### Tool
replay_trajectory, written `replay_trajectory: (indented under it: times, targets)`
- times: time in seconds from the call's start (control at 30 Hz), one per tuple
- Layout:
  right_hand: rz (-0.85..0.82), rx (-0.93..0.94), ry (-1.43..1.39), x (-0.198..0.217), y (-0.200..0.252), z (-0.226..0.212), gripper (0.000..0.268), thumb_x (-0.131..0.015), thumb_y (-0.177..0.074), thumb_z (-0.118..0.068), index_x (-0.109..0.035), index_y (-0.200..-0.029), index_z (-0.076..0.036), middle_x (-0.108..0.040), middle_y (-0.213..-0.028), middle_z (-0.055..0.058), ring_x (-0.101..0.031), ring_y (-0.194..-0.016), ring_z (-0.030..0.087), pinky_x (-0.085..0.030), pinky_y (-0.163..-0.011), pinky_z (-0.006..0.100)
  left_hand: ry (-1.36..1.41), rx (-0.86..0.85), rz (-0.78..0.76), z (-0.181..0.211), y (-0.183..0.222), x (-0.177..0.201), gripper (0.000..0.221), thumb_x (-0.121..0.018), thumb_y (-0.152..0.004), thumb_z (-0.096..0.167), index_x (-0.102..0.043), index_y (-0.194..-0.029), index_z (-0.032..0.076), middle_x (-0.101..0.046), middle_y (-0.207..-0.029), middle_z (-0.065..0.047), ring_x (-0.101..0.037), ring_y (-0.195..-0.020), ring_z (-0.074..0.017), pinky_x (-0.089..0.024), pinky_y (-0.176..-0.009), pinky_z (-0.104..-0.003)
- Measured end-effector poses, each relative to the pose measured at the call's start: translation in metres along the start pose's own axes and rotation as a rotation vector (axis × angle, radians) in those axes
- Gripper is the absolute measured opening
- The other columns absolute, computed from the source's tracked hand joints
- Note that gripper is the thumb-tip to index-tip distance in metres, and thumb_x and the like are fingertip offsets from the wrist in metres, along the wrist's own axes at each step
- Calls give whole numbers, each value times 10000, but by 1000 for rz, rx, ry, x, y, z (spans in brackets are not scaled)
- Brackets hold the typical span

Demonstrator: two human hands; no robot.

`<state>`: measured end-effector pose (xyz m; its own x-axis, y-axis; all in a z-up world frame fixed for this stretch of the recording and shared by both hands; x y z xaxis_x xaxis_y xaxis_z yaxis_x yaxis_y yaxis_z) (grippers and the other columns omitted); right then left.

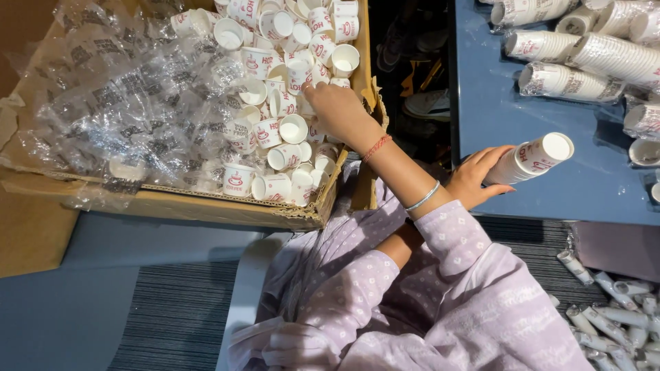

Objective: Sort and stack paper cups from a box into stacks or sleeves.

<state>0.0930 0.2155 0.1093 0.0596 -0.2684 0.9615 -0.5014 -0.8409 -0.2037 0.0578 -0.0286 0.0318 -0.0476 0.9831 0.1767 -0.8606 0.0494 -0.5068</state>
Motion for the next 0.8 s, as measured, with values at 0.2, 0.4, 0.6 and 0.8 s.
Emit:
replay_trajectory:
  times: [0.2, 0.4, 0.6, 0.8]
  targets:
    - [443, 88, -208, 85, 42, -7, 341, -795, -800, -82, -712, -1126, -31, -635, -990, 160, -669, -907, 323, -575, -776, 407, -14, 10, -30, -3, 0, 1, 849, -844, -767, 242, -450, -1513, 144, -595, -1412, -109, -596, -1308, -315, -497, -1114, -424]
    - [599, -173, -424, 170, 148, 8, 404, -841, -953, -83, -659, -1311, -33, -701, -1300, 104, -681, -869, 128, -556, -787, 256, 140, -18, -63, 15, -2, 12, 805, -813, -840, 180, -406, -1531, 102, -571, -1416, -138, -581, -1306, -341, -453, -1133, -450]
    - [727, -400, -95, 241, 280, 20, 197, -793, -1040, 43, -726, -1220, -1, -707, -1350, 119, -626, -1101, 183, -565, -867, 255, -39, 36, -55, 27, -1, 22, 804, -840, -796, 168, -444, -1492, 109, -602, -1358, -128, -578, -1268, -362, -485, -1077, -437]
    - [585, -589, 89, 234, 307, 36, 266, -847, -913, 21, -773, -1164, -19, -737, -1271, 127, -646, -999, 231, -543, -750, 316, -8, 33, -16, 34, -1, 26, 757, -825, -801, 96, -468, -1469, 106, -591, -1411, -107, -556, -1338, -333, -470, -1119, -433]
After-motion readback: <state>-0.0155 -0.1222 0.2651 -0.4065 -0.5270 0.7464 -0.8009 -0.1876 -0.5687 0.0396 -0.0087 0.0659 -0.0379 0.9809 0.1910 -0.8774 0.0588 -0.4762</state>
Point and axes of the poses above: each hand's wrist, its own y-axis away from the middle knuckle, its own x-axis out of the back of the hand, z = x × y, the point moved 5 cm from there along -y, towards the middle knuckle
